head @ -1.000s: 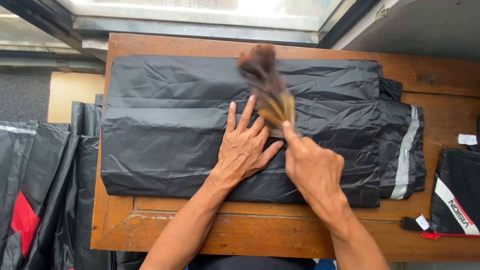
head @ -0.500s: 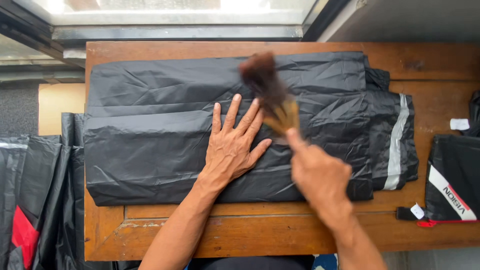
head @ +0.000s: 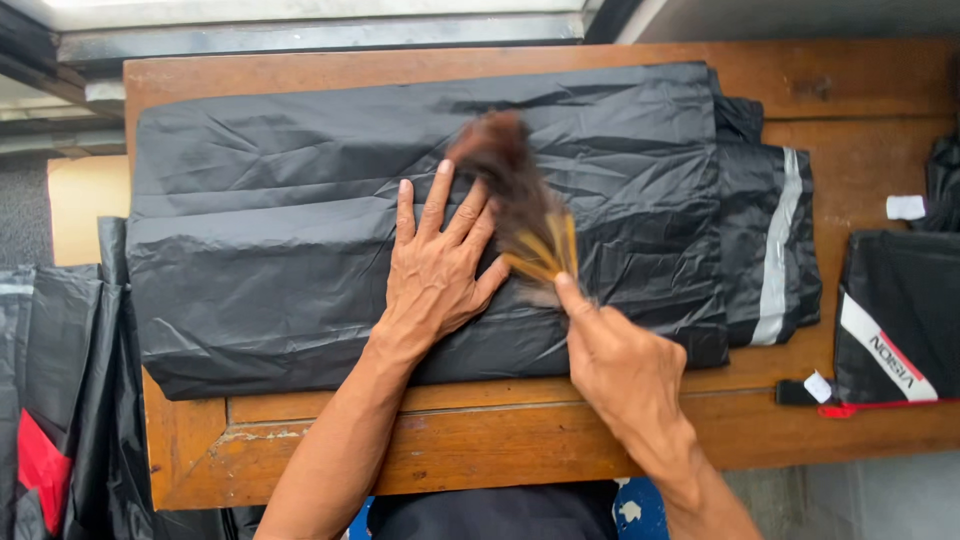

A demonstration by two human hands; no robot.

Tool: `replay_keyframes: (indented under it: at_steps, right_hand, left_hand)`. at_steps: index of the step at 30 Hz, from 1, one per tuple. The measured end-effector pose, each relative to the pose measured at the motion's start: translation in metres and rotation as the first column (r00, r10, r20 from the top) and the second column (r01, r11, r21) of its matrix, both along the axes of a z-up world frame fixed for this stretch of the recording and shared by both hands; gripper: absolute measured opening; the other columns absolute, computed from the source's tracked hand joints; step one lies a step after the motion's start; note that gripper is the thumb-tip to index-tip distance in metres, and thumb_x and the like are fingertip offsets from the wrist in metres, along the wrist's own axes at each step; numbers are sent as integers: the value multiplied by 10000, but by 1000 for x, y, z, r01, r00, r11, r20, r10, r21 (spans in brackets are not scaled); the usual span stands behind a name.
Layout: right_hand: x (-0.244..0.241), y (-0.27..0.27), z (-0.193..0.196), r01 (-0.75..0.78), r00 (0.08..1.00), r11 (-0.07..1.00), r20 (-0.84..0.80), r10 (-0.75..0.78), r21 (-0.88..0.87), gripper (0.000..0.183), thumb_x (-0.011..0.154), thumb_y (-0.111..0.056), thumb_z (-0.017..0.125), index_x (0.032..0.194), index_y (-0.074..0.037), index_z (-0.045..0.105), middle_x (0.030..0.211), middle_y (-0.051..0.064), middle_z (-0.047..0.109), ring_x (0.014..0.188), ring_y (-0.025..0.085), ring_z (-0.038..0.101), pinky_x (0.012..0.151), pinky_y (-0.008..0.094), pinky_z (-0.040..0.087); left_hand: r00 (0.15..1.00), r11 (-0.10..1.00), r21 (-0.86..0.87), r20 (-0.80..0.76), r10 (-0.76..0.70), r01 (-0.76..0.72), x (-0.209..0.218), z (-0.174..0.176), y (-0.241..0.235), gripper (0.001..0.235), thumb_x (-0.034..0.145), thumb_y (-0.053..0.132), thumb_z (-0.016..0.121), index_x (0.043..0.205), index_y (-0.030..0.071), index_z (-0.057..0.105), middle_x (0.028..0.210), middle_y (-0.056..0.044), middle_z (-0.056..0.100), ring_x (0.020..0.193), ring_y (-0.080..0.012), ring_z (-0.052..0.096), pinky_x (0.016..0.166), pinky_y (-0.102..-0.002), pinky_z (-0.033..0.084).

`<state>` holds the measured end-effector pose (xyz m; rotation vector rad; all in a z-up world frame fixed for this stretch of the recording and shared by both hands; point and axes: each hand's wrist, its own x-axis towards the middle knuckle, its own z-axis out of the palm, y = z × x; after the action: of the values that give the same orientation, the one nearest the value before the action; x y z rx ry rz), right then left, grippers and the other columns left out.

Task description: The person uses a feather duster to clean the surface of black plastic packs on a wooden table. They repeatedly brush the packs, flip them over to clean different sides, and handle them one at a time.

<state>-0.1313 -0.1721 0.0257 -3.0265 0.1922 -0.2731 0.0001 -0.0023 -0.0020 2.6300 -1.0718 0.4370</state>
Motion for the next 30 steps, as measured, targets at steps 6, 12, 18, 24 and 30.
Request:
replay_keyframes:
  at_steps: [6,12,18,24,30]
  right_hand:
    - [12,-108,2,441,890,897,-108,-442,-33,390,973,-219,506,1305,-313,686,686,237,665,634,474,632,502,560,480]
    - [-9,-48,27,48,967,993,243,-72,103,308,1004,11,575,1296,6,674,1089,165,735,659,278,648,587,396,500]
    - [-64,-13,-24,58,996,998,74,-57,-6,439,911,-112,623,1298,-318,644,542,-97,459,421,122,306,370,314,248]
    - [-55,-46,-4,266,948,964,187,-259,-15,308,1026,-86,563,1292,8,688,1059,154,742,720,280,685,573,376,508]
    - [-76,26,-14,-33,995,997,96,27,63,448,851,-88,631,1262,-266,643,601,-82,542,415,135,375,413,313,308]
  left_hand:
    - [999,1000,16,-40,7,-7,-1,4,0,577,961,496,533,1413,140,493,1494,-17,406,1401,-339,277,1115,-597,214]
    - [992,999,-37,-129,-11,6,-1,6,1,461,1022,355,486,1418,120,485,1499,-16,396,1409,-345,243,1124,-614,167]
    - [884,978,-194,-467,-17,-84,2,5,2,703,1000,547,140,1509,64,111,1590,-34,272,1498,-259,172,1201,-560,20]
    - [913,981,-183,-407,-14,-67,2,2,2,664,1020,517,186,1514,77,123,1588,-33,279,1493,-291,188,1192,-586,55]
    - [903,975,-211,-430,-24,-75,1,6,2,692,1003,557,144,1502,78,116,1544,-12,391,1480,-273,182,1186,-579,51]
